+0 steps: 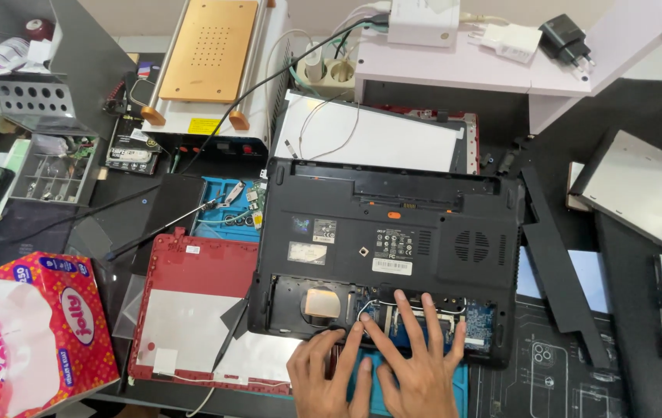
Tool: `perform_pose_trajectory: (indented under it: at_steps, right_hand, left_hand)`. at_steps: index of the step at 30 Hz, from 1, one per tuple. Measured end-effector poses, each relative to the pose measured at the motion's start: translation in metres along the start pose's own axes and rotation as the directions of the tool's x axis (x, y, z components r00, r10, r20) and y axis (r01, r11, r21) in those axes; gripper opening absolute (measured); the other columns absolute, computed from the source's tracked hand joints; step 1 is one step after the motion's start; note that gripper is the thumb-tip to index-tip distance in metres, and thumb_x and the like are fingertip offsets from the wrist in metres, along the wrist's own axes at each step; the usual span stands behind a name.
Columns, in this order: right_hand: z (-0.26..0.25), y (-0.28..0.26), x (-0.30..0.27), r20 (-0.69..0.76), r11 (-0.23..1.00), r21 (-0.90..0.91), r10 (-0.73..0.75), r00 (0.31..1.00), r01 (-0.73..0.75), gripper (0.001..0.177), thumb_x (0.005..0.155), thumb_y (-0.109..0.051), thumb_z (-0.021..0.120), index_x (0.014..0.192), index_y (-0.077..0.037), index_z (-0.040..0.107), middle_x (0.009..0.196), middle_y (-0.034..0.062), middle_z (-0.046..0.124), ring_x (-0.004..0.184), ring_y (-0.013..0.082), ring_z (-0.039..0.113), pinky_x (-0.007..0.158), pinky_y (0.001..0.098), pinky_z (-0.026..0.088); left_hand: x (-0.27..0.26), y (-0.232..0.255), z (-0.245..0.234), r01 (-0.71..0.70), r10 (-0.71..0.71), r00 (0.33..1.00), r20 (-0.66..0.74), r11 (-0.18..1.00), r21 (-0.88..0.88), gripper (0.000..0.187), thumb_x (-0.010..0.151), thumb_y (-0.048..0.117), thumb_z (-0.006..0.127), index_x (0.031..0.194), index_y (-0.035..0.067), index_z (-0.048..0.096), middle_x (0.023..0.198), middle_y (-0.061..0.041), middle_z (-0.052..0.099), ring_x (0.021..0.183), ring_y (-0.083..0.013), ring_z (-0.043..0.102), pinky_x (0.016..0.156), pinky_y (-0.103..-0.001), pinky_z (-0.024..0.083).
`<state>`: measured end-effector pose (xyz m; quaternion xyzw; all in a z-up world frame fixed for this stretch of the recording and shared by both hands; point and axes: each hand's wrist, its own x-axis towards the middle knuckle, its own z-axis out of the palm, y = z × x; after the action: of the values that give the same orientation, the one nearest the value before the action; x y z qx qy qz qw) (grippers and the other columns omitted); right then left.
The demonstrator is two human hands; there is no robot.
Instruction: The person types on a laptop keyboard, then closes the lid and flips the device over. They proceed to work on the underside of the laptop, manipulating internal components and wires with their hands.
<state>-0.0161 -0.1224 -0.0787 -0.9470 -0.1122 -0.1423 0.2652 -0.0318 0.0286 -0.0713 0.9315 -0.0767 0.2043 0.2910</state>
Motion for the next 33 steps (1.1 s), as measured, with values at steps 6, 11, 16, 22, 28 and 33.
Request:
perform_pose_trajectory:
  at_steps: [6,11,16,22,28,33]
  right_hand:
    - [0.004,0.002,-0.003,-0.002,1.0,-0.027,0.011,1.0,-0.011,0.067,0.071,-0.022,0.064,0.136,-0.037,0.062,0.161,0.0114,0.034,0.152,0.0407,0.019,0.111,0.077,-0.007]
    - [0.007,0.005,-0.003,0.005,0.998,-0.061,0.01,1.0,-0.01,0.075,0.064,-0.022,0.063,0.137,-0.04,0.06,0.161,0.0107,0.033,0.151,0.0416,0.018,0.11,0.0781,-0.006]
    - [0.01,0.007,-0.005,-0.013,0.996,-0.084,-0.009,1.0,0.008,0.075,0.065,-0.023,0.063,0.137,-0.042,0.059,0.16,0.0102,0.033,0.151,0.0401,0.017,0.109,0.0788,-0.006]
    - [0.023,0.022,-0.007,-0.016,0.991,-0.123,-0.056,0.998,0.054,0.074,0.065,-0.022,0.064,0.136,-0.041,0.06,0.158,0.0108,0.033,0.15,0.0398,0.014,0.106,0.0805,-0.006]
    - [0.027,0.026,-0.008,-0.028,0.99,-0.119,-0.086,0.996,0.082,0.074,0.063,-0.02,0.064,0.134,-0.04,0.06,0.157,0.0107,0.032,0.15,0.0392,0.013,0.107,0.0813,-0.007]
    - [0.023,0.021,-0.009,-0.022,0.992,-0.11,-0.067,0.998,0.064,0.074,0.063,-0.019,0.063,0.134,-0.04,0.059,0.158,0.011,0.031,0.152,0.0388,0.012,0.108,0.0803,-0.008]
  left_hand:
    - [0.004,0.0,0.003,-0.02,0.02,0.999,-0.037,1.0,0.013,0.048,0.082,0.021,0.074,0.13,0.015,0.071,0.118,-0.008,0.063,0.113,-0.0271,0.058,0.099,-0.046,0.039]
    - [0.001,-0.004,0.007,-0.057,0.06,0.994,-0.091,0.998,0.028,0.05,0.081,0.019,0.074,0.131,0.017,0.071,0.118,-0.006,0.063,0.112,-0.026,0.058,0.098,-0.046,0.04]
    - [-0.007,-0.012,0.013,-0.06,0.062,0.994,-0.094,0.998,0.022,0.053,0.079,0.019,0.073,0.132,0.019,0.07,0.117,-0.005,0.063,0.112,-0.026,0.059,0.098,-0.047,0.04]
    - [-0.013,-0.025,0.025,-0.087,0.088,0.993,-0.075,0.996,0.027,0.056,0.077,0.018,0.074,0.133,0.019,0.07,0.116,-0.007,0.061,0.111,-0.027,0.058,0.097,-0.048,0.039]
    - [-0.013,-0.022,0.024,-0.047,0.048,0.997,-0.056,0.999,0.014,0.056,0.077,0.015,0.073,0.133,0.02,0.07,0.115,-0.006,0.061,0.112,-0.0265,0.058,0.098,-0.049,0.039]
    - [-0.011,-0.015,0.015,-0.042,0.042,0.998,-0.048,0.999,0.006,0.057,0.077,0.014,0.074,0.134,0.019,0.07,0.117,-0.006,0.061,0.113,-0.0266,0.057,0.099,-0.048,0.039]
